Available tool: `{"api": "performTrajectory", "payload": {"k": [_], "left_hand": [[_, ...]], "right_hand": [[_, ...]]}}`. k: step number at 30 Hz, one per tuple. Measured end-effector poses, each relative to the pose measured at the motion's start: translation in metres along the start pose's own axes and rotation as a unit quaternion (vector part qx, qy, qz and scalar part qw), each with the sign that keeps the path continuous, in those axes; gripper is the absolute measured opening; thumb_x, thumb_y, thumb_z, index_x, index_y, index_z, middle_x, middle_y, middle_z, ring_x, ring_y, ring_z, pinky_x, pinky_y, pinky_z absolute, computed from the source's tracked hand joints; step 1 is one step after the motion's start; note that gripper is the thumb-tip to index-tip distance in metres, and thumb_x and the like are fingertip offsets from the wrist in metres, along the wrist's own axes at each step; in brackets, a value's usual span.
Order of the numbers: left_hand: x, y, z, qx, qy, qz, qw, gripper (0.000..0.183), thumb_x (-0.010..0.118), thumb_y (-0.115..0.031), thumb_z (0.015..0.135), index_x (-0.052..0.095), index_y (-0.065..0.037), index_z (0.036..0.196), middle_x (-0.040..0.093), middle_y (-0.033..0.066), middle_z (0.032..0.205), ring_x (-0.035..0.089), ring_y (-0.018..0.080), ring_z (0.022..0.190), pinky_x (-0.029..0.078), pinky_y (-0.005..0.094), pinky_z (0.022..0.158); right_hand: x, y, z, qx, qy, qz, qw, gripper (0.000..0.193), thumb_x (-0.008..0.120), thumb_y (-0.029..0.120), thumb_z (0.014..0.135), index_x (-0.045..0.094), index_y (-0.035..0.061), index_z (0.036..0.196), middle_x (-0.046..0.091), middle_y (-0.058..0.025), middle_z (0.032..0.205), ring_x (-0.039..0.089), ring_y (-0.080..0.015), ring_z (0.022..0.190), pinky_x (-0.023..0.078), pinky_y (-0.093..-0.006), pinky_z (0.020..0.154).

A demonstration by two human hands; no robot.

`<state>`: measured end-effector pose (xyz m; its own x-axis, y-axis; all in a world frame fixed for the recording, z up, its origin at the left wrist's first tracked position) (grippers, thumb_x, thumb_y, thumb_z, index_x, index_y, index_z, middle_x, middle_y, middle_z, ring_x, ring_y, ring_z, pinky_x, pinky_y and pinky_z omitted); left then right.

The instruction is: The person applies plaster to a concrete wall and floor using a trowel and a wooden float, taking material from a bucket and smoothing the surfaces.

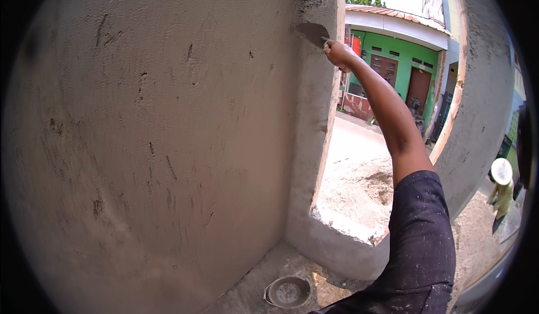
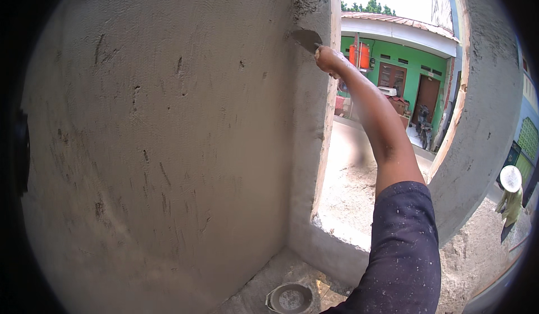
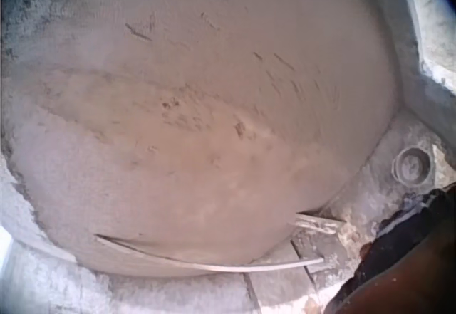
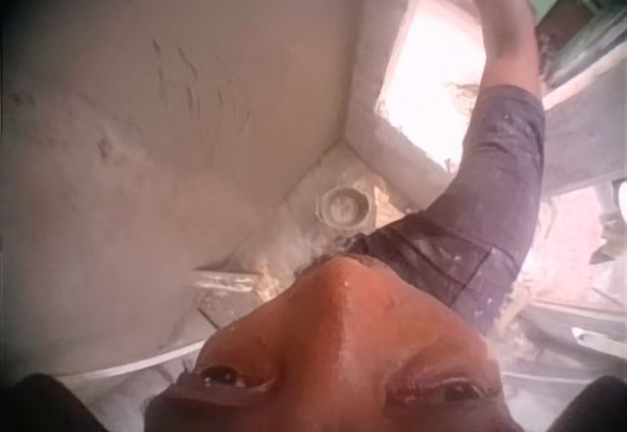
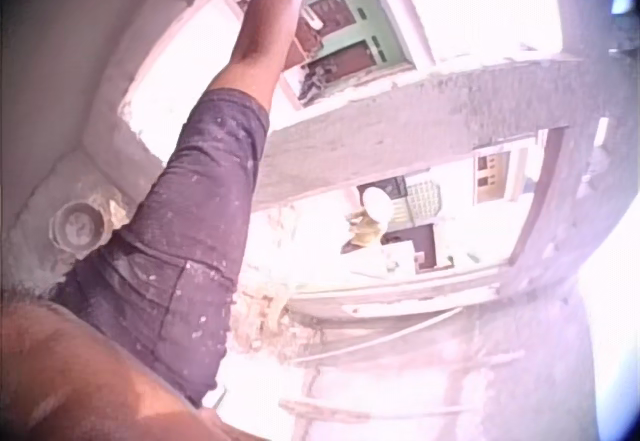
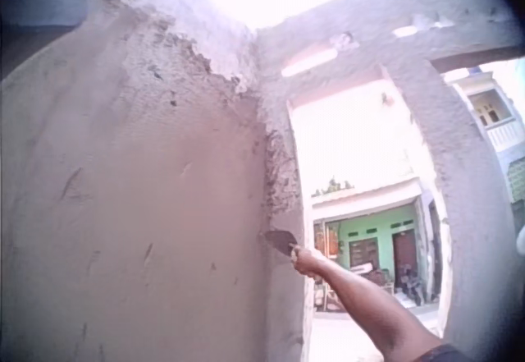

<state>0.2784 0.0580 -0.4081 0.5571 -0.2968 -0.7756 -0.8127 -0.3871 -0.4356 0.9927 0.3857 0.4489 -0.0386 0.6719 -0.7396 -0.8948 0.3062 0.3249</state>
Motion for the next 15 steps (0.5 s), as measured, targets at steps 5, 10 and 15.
{"api": "performTrajectory", "payload": {"k": [5,10,15], "left_hand": [[-0.003,0.004,-0.014,-0.006,0.005,-0.003,1.000,0.026,0.058,-0.038,0.086,0.068,-0.017,0.099,0.070,0.0091,0.095,0.066,0.0308,0.084,0.053,0.0416,0.073],[-0.002,0.010,-0.019,-0.010,0.000,-0.013,1.000,0.026,0.058,-0.037,0.086,0.068,-0.016,0.099,0.070,0.0095,0.095,0.066,0.0310,0.084,0.053,0.0417,0.073],[-0.003,0.007,-0.022,-0.005,0.002,-0.019,1.000,0.026,0.058,-0.037,0.087,0.068,-0.016,0.099,0.070,0.0098,0.095,0.066,0.0312,0.085,0.053,0.0417,0.074]], "right_hand": [[0.079,-0.042,-0.072,-0.030,0.038,-0.058,0.997,0.033,0.044,0.031,0.095,0.053,0.0093,0.119,0.065,-0.0269,0.100,0.063,-0.0450,0.090,0.051,-0.0526,0.080],[0.081,-0.026,-0.112,0.049,0.189,-0.039,0.980,0.037,0.044,0.032,0.095,0.056,0.0108,0.123,0.066,-0.0257,0.096,0.068,-0.0380,0.080,0.057,-0.0457,0.069],[0.010,-0.013,-0.057,-0.016,-0.134,-0.063,0.989,0.040,0.043,0.033,0.098,0.048,0.0043,0.125,0.062,-0.0319,0.108,0.060,-0.0474,0.104,0.046,-0.0537,0.091]]}}
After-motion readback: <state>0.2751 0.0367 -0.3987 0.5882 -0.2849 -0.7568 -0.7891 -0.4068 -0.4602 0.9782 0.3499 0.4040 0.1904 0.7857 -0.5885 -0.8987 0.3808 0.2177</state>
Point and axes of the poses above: each hand's wrist, its own z-axis towards the middle knuckle, its own x-axis out of the palm, y = z × x, the point moved 4 cm from there along z, towards the middle knuckle
